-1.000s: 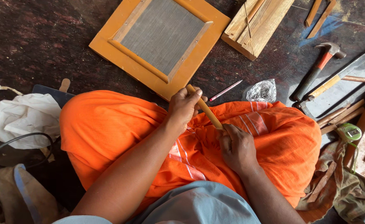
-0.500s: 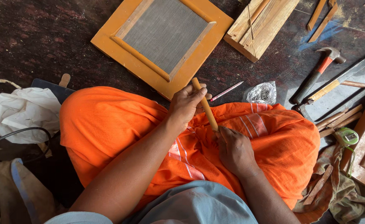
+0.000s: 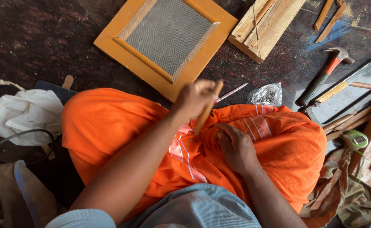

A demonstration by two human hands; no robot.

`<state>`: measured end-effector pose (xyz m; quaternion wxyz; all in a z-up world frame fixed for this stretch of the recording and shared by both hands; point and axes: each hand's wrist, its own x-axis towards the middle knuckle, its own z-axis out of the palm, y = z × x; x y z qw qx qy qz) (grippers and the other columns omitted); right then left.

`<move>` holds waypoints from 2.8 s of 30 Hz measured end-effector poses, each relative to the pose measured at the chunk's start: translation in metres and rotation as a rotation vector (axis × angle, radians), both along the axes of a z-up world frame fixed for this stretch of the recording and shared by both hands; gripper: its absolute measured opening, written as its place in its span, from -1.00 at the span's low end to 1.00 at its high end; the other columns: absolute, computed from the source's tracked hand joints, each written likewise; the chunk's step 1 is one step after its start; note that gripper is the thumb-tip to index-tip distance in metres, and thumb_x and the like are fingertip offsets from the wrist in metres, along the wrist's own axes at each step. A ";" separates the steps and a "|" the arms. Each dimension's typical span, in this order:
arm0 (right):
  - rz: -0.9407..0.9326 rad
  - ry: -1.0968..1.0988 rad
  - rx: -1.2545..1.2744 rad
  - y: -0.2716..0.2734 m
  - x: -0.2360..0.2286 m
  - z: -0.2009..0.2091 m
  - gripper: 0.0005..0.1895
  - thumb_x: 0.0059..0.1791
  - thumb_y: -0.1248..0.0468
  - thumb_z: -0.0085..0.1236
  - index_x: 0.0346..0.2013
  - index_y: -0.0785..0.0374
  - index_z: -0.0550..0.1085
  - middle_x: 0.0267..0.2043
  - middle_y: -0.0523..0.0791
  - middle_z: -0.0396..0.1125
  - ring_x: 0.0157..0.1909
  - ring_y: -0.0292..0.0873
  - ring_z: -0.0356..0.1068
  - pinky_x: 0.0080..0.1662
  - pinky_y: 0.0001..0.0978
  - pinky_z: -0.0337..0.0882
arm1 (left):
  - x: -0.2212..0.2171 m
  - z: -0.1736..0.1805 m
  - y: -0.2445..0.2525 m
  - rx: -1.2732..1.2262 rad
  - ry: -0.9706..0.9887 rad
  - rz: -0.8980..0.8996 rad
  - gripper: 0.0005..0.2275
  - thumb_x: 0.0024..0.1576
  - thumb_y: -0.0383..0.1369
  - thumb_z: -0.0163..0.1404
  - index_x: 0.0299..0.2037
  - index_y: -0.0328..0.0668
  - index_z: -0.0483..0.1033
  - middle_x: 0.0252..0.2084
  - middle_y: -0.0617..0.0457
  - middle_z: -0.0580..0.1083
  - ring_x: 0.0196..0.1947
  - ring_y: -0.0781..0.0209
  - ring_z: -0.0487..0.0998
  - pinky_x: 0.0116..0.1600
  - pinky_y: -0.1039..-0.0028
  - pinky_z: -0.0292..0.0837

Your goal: The person assembles a wooden frame with a mesh screen by hammering nails into the frame, sawing wooden strips to size, and fitting them into the frame. The person uses a hammer, saw, and nails to complete the assembly.

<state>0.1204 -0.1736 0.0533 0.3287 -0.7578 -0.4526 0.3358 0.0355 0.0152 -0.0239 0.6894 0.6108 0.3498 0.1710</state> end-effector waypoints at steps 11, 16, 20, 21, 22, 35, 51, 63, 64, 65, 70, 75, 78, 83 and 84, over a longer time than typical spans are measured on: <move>0.008 -0.010 0.011 0.000 0.007 -0.006 -0.74 -0.02 0.26 0.10 -0.07 0.26 0.54 -0.18 0.07 0.51 -0.12 0.07 0.54 -0.09 -0.18 0.49 | 0.050 0.012 0.138 0.273 0.472 -0.046 -0.75 0.04 -0.40 0.24 -0.07 -0.20 0.62 -0.14 0.00 0.64 -0.19 0.24 0.68 -0.08 0.49 0.63; 0.028 -0.003 0.005 0.004 0.013 -0.006 -0.75 -0.02 0.25 0.11 -0.08 0.26 0.54 -0.17 0.06 0.50 -0.11 0.10 0.51 -0.07 -0.13 0.47 | 0.046 0.007 0.150 0.547 0.682 -0.119 -0.65 -0.02 -0.28 0.30 -0.03 -0.09 0.60 -0.15 0.02 0.64 -0.16 0.14 0.66 -0.05 0.32 0.55; 0.050 0.027 -0.027 0.005 0.014 -0.006 -0.77 -0.01 0.24 0.10 -0.11 0.25 0.53 -0.17 0.03 0.50 -0.11 0.10 0.51 -0.08 -0.11 0.47 | 0.036 0.018 0.140 0.940 0.787 -0.040 -0.55 -0.16 -0.20 0.41 -0.12 -0.20 0.57 -0.08 -0.10 0.55 -0.07 -0.10 0.57 -0.09 0.14 0.47; 0.050 0.028 -0.028 0.006 0.014 -0.006 -0.77 -0.02 0.24 0.10 -0.11 0.25 0.53 -0.17 0.03 0.50 -0.11 0.09 0.51 -0.08 -0.11 0.47 | 0.035 0.024 0.136 0.875 0.861 -0.090 -0.55 -0.12 -0.20 0.39 -0.09 -0.19 0.56 -0.10 -0.08 0.55 -0.08 -0.06 0.58 -0.07 0.14 0.48; 0.051 0.029 -0.029 0.006 0.015 -0.006 -0.76 -0.02 0.24 0.10 -0.11 0.25 0.53 -0.17 0.02 0.50 -0.11 0.09 0.51 -0.08 -0.10 0.47 | 0.034 0.029 0.132 0.808 0.934 -0.139 -0.56 -0.09 -0.20 0.37 -0.07 -0.19 0.54 -0.11 -0.06 0.55 -0.10 -0.02 0.59 -0.05 0.15 0.49; 0.045 0.007 -0.069 0.009 0.015 -0.004 -0.77 -0.02 0.23 0.10 -0.11 0.23 0.54 -0.16 0.02 0.50 -0.12 0.09 0.51 -0.08 -0.11 0.47 | 0.033 0.044 0.124 0.618 0.999 -0.226 -0.62 0.01 -0.27 0.30 -0.01 -0.17 0.51 -0.16 0.00 0.59 -0.16 0.12 0.65 -0.02 0.28 0.55; 0.042 -0.005 -0.061 0.010 0.012 -0.005 -0.79 -0.01 0.23 0.12 -0.12 0.22 0.54 -0.18 0.01 0.51 -0.15 0.05 0.53 -0.10 -0.15 0.49 | 0.028 0.047 0.121 0.591 0.977 -0.230 -0.67 0.05 -0.30 0.27 -0.03 -0.17 0.50 -0.16 0.01 0.58 -0.14 0.14 0.63 -0.03 0.29 0.55; 0.046 -0.002 -0.037 0.011 0.014 -0.003 -0.79 0.00 0.24 0.11 -0.13 0.23 0.54 -0.17 0.01 0.51 -0.13 0.05 0.52 -0.09 -0.15 0.48 | 0.029 0.053 0.119 0.580 1.033 -0.264 -0.68 0.08 -0.25 0.24 -0.03 -0.18 0.50 -0.10 0.00 0.56 -0.08 0.12 0.60 0.02 0.28 0.53; 0.044 0.006 -0.036 0.012 0.015 -0.002 -0.79 0.00 0.24 0.10 -0.13 0.23 0.54 -0.17 0.00 0.51 -0.14 0.04 0.53 -0.09 -0.16 0.49 | 0.030 0.055 0.120 0.577 1.034 -0.265 -0.68 0.08 -0.25 0.24 -0.03 -0.18 0.51 -0.10 0.00 0.56 -0.08 0.12 0.60 0.02 0.29 0.54; 0.042 0.016 -0.040 0.011 0.015 -0.001 -0.79 0.00 0.24 0.09 -0.13 0.23 0.54 -0.18 -0.01 0.52 -0.15 0.03 0.53 -0.09 -0.17 0.49 | 0.031 0.056 0.118 0.570 1.036 -0.268 -0.69 0.08 -0.26 0.24 -0.04 -0.19 0.51 -0.11 0.00 0.56 -0.08 0.13 0.60 0.01 0.29 0.54; 0.034 0.031 -0.066 0.009 0.013 -0.002 -0.79 0.00 0.23 0.10 -0.13 0.23 0.55 -0.19 0.01 0.51 -0.16 0.04 0.53 -0.11 -0.16 0.49 | 0.029 0.056 0.117 0.542 1.045 -0.264 -0.69 0.09 -0.26 0.23 -0.04 -0.19 0.50 -0.12 -0.01 0.56 -0.10 0.11 0.61 0.00 0.28 0.54; 0.043 0.002 0.012 0.008 0.015 -0.006 -0.80 -0.01 0.25 0.11 -0.15 0.25 0.55 -0.16 0.02 0.51 -0.12 0.08 0.51 -0.08 -0.12 0.48 | 0.029 0.045 0.120 0.561 1.025 -0.249 -0.68 0.07 -0.26 0.26 -0.05 -0.19 0.51 -0.13 -0.02 0.57 -0.09 0.10 0.61 0.01 0.27 0.53; 0.042 -0.009 0.016 0.007 0.014 -0.009 -0.79 -0.02 0.24 0.11 -0.16 0.25 0.56 -0.14 0.03 0.51 -0.10 0.11 0.50 -0.07 -0.10 0.47 | 0.025 0.036 0.124 0.624 1.005 -0.257 -0.66 0.05 -0.25 0.28 -0.05 -0.19 0.52 -0.12 -0.02 0.57 -0.09 0.08 0.60 0.02 0.26 0.52; 0.021 0.031 -0.063 0.006 0.016 -0.010 -0.77 -0.02 0.21 0.10 -0.14 0.26 0.55 -0.14 0.02 0.51 -0.11 0.10 0.51 -0.08 -0.11 0.48 | 0.026 0.028 0.126 0.601 1.033 -0.251 -0.64 0.05 -0.23 0.27 -0.01 -0.17 0.52 -0.11 -0.03 0.58 -0.10 0.10 0.62 0.03 0.27 0.53; 0.021 0.031 -0.048 0.005 0.015 -0.010 -0.77 -0.02 0.21 0.11 -0.15 0.26 0.55 -0.14 0.02 0.51 -0.11 0.10 0.51 -0.08 -0.11 0.48 | 0.024 0.028 0.126 0.607 1.033 -0.253 -0.65 0.05 -0.23 0.28 -0.03 -0.18 0.53 -0.11 -0.04 0.58 -0.09 0.08 0.61 0.03 0.27 0.52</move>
